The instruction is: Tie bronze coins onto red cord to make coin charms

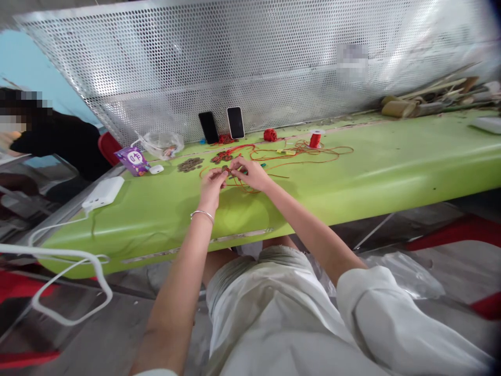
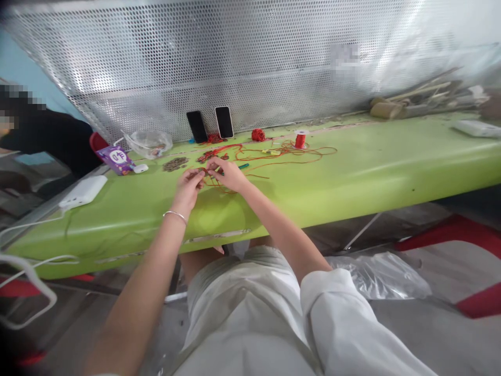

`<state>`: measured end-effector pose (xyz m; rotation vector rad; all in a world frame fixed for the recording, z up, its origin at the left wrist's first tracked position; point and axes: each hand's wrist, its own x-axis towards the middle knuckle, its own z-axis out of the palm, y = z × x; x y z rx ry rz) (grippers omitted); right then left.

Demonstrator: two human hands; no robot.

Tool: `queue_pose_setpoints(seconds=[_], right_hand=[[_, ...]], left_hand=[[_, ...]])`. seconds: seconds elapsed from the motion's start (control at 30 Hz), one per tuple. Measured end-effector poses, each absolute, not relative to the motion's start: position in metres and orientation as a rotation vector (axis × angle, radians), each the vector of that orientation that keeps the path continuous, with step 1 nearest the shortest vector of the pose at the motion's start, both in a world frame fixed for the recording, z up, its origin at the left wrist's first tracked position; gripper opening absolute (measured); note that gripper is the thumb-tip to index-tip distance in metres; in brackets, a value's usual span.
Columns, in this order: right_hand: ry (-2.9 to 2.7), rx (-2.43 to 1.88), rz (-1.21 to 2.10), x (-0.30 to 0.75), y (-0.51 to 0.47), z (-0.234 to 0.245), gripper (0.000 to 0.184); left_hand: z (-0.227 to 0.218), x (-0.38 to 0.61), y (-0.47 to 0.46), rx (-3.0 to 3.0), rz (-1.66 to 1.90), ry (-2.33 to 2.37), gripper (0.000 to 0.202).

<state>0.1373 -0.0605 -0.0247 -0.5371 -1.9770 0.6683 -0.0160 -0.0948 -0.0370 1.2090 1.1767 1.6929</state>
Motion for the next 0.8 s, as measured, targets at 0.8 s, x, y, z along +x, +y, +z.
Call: queue_pose_setpoints(seconds=[0.8], right_hand=[[-1.861,-0.675,0.668,0.1367,-0.0618,-0.0237,0.009]], left_hand=[[-0.0361,-0.0081,-0.1017,1.433,1.616,1.259,0.014]])
